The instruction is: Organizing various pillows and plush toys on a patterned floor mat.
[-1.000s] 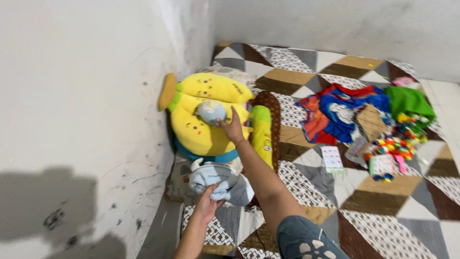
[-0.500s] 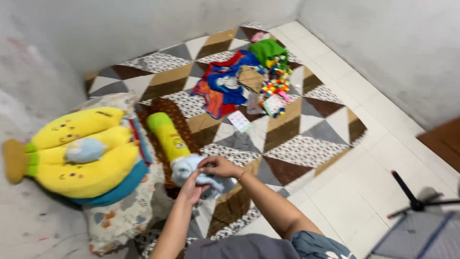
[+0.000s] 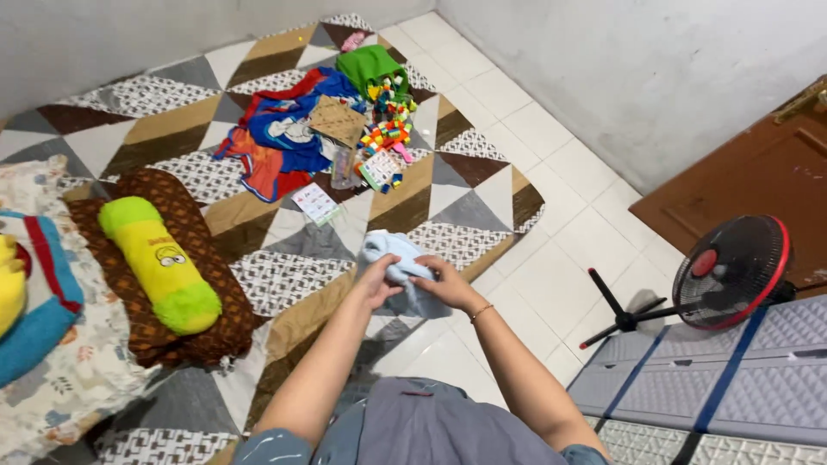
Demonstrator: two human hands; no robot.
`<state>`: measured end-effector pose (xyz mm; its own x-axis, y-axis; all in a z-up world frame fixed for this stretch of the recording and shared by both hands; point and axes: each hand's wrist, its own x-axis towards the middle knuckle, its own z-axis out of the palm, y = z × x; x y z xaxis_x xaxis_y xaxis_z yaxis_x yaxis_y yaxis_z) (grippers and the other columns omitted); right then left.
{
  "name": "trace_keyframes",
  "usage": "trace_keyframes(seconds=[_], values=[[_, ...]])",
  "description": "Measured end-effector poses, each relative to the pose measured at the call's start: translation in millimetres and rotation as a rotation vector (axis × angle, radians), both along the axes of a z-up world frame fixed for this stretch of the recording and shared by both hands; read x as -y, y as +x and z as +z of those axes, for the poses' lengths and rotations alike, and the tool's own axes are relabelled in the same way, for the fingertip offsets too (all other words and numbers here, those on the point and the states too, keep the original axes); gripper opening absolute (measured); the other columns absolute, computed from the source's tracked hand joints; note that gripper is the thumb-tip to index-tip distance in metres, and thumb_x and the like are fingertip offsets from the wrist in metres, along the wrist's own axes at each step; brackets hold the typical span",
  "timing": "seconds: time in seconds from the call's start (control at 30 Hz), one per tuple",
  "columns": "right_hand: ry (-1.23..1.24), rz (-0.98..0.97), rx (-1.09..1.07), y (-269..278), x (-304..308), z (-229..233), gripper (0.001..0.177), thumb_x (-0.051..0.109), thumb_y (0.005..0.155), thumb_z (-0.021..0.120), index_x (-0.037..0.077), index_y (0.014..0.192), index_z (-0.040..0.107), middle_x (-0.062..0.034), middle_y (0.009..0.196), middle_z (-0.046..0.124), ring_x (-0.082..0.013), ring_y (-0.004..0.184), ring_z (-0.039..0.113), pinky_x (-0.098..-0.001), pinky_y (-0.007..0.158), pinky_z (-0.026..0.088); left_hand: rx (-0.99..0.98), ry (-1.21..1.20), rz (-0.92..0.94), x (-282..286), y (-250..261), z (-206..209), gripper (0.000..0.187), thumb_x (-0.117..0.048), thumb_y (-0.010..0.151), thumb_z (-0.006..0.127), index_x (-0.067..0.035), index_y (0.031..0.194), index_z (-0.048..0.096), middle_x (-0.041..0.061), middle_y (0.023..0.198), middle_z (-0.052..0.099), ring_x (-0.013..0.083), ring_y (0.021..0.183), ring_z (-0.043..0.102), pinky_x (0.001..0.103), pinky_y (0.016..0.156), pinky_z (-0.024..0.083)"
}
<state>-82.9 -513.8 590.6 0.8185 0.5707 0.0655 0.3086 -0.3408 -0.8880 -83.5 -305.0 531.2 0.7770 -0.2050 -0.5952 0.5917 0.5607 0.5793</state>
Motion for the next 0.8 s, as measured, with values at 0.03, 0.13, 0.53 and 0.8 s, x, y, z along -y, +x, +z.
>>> trace_keyframes(seconds=[0.03, 0.13, 0.53, 0.8], values=[[0.001, 0.003, -0.01, 6, 16, 0, 0.046, 0.029, 0.088, 0.082, 0.004, 0.124, 0.068, -0.013, 0.133, 0.065, -0.0226, 0.129, 0.058, -0.035, 0.11, 0.044, -0.01, 0.001, 0.003, 18, 6, -10, 0.038, -0.035, 0.086, 0.066, -0.02, 0.12, 0.062, 0.002, 0.11, 0.072, 0.0176, 0.097, 0.069, 0.041, 0.082, 0.056], [0.104, -0.099, -0.135, 24, 54, 4, 0.039, 0.025, 0.087, 0.079, 0.004, 0.119, 0.069, -0.0076, 0.12, 0.069, -0.0161, 0.11, 0.064, -0.0308, 0.095, 0.052, 0.082, -0.093, -0.042, 59, 20, -25, 0.038, -0.039, 0.089, 0.071, -0.015, 0.118, 0.066, 0.003, 0.105, 0.072, 0.0176, 0.091, 0.07, 0.035, 0.078, 0.057], [0.306, -0.373, -0.214, 175, 139, -16, 0.022, 0.02, 0.1, 0.074, 0.001, 0.107, 0.067, 0.0015, 0.087, 0.062, -0.0078, 0.08, 0.052, -0.025, 0.07, 0.045, 0.166, 0.233, 0.035, 131, 160, -21, 0.027, -0.025, 0.088, 0.066, -0.004, 0.105, 0.067, 0.009, 0.091, 0.068, 0.0235, 0.078, 0.066, 0.037, 0.064, 0.053], [0.146, -0.441, -0.244, 314, 178, -12, 0.025, 0.021, 0.096, 0.072, 0.003, 0.114, 0.067, -0.0026, 0.089, 0.066, -0.0096, 0.079, 0.057, -0.0264, 0.069, 0.048, 0.585, 0.738, -0.325, 222, 304, -12, 0.101, -0.032, 0.064, 0.093, 0.002, 0.141, 0.036, 0.021, 0.131, 0.06, 0.0306, 0.12, 0.061, 0.04, 0.101, 0.051]])
